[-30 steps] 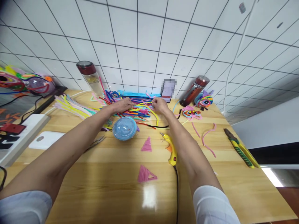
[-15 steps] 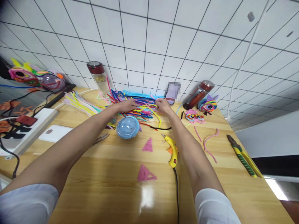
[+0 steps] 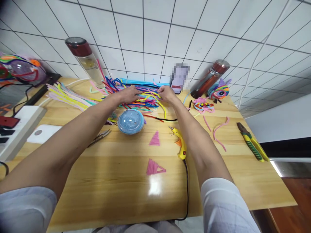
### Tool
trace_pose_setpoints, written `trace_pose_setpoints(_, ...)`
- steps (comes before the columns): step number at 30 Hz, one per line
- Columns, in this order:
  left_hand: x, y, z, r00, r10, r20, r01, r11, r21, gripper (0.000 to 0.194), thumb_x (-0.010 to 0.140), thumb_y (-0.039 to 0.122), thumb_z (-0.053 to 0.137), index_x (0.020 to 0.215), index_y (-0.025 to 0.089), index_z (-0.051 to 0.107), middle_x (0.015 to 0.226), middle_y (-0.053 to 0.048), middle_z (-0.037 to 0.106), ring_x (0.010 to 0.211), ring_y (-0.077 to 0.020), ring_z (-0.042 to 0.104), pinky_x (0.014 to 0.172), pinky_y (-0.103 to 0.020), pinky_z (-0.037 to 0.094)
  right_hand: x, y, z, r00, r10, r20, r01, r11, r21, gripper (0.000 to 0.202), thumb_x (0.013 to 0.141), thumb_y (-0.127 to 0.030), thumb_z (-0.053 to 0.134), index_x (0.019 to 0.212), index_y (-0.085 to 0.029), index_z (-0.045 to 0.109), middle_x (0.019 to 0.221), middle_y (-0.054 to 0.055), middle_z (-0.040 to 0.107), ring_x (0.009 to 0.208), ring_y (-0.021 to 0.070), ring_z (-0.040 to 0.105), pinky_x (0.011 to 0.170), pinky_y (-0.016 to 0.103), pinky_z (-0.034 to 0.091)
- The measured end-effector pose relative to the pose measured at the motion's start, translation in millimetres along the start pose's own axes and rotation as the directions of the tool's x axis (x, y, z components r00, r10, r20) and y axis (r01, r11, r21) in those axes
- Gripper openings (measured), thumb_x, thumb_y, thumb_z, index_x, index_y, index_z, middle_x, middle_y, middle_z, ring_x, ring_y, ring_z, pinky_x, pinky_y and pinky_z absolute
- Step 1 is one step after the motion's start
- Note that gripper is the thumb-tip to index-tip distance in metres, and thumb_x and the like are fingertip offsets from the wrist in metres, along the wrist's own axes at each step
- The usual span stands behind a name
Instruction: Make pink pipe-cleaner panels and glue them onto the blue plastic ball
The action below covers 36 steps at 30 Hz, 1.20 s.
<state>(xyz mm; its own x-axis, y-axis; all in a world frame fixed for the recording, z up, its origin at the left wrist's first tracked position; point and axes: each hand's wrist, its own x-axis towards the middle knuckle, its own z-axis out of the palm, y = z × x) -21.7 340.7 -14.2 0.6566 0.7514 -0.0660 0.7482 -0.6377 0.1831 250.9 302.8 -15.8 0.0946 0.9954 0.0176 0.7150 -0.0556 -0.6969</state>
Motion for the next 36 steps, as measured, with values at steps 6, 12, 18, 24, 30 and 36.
trace_pose_setpoints(6, -8, 11, -5.9, 0.998, -0.049, 0.033, 0.048, 0.998, 0.039, 0.055, 0.104, 0.039, 0.048, 0.153, 0.023, 0.067, 0.137, -0.012, 0.075, 0.126, -0.0274, 0.067, 0.107, -0.032, 0.051, -9, 2, -36, 0.98, 0.008, -0.197, -0.045, 0.982, -0.185, 0.009, 0.079, -0.018, 0.074, 0.086, -0.018, 0.08, 0.087, 0.006, 0.079, 0.088, 0.0233, 0.072, 0.085, 0.033, 0.057)
trace_pose_setpoints(12, -8, 14, -1.2, 0.998, -0.068, -0.011, 0.068, 0.998, 0.007, 0.053, 0.104, 0.041, 0.051, 0.153, 0.027, 0.067, 0.138, -0.011, 0.073, 0.127, -0.0274, 0.066, 0.108, -0.032, 0.052, -19, 3, -36, 0.991, 0.078, -0.11, -0.112, 0.931, -0.349, 0.005, 0.075, -0.024, 0.08, 0.072, -0.021, 0.078, 0.079, 0.009, 0.077, 0.092, 0.0286, 0.074, 0.081, 0.032, 0.054)
trace_pose_setpoints(18, -9, 16, -2.3, 0.993, -0.115, 0.022, 0.116, 0.993, -0.039, 0.054, 0.104, 0.04, 0.051, 0.155, 0.027, 0.066, 0.148, -0.013, 0.066, 0.131, -0.0313, 0.066, 0.112, -0.037, 0.051, -18, 6, -38, 0.995, 0.084, -0.049, -0.094, 0.961, -0.261, 0.021, 0.073, -0.017, 0.079, 0.058, -0.02, 0.065, 0.062, 0.003, 0.065, 0.076, 0.0217, 0.066, 0.072, 0.029, 0.047)
trace_pose_setpoints(24, -7, 10, 0.9, 0.998, -0.061, 0.007, 0.061, 0.998, -0.024, 0.054, 0.105, 0.04, 0.049, 0.154, 0.028, 0.066, 0.139, -0.01, 0.072, 0.129, -0.0268, 0.064, 0.11, -0.031, 0.051, -17, 8, -47, 0.995, 0.097, 0.036, -0.095, 0.994, -0.048, 0.017, 0.08, -0.026, 0.079, 0.075, -0.019, 0.065, 0.061, 0.0, 0.066, 0.057, 0.0131, 0.053, 0.058, 0.025, 0.044)
trace_pose_setpoints(30, -4, 9, 2.7, 0.999, -0.054, 0.002, 0.054, 0.998, -0.038, 0.056, 0.104, 0.04, 0.049, 0.155, 0.025, 0.066, 0.139, -0.01, 0.072, 0.13, -0.0294, 0.064, 0.114, -0.035, 0.048, -14, 9, -37, 0.997, 0.072, 0.011, -0.073, 0.993, 0.09, 0.019, 0.074, -0.023, 0.083, 0.085, -0.018, 0.067, 0.065, -0.002, 0.065, 0.06, 0.0139, 0.057, 0.058, 0.024, 0.045)
trace_pose_setpoints(36, -6, 9, 1.1, 0.997, -0.076, 0.016, 0.077, 0.994, -0.072, 0.056, 0.104, 0.038, 0.049, 0.157, 0.028, 0.063, 0.144, -0.009, 0.068, 0.133, -0.0297, 0.063, 0.114, -0.036, 0.049, -11, 4, -29, 0.997, 0.08, -0.003, -0.079, 0.986, 0.147, 0.012, 0.075, -0.013, 0.079, 0.083, -0.016, 0.071, 0.069, 0.0, 0.071, 0.069, 0.017, 0.067, 0.061, 0.024, 0.05)
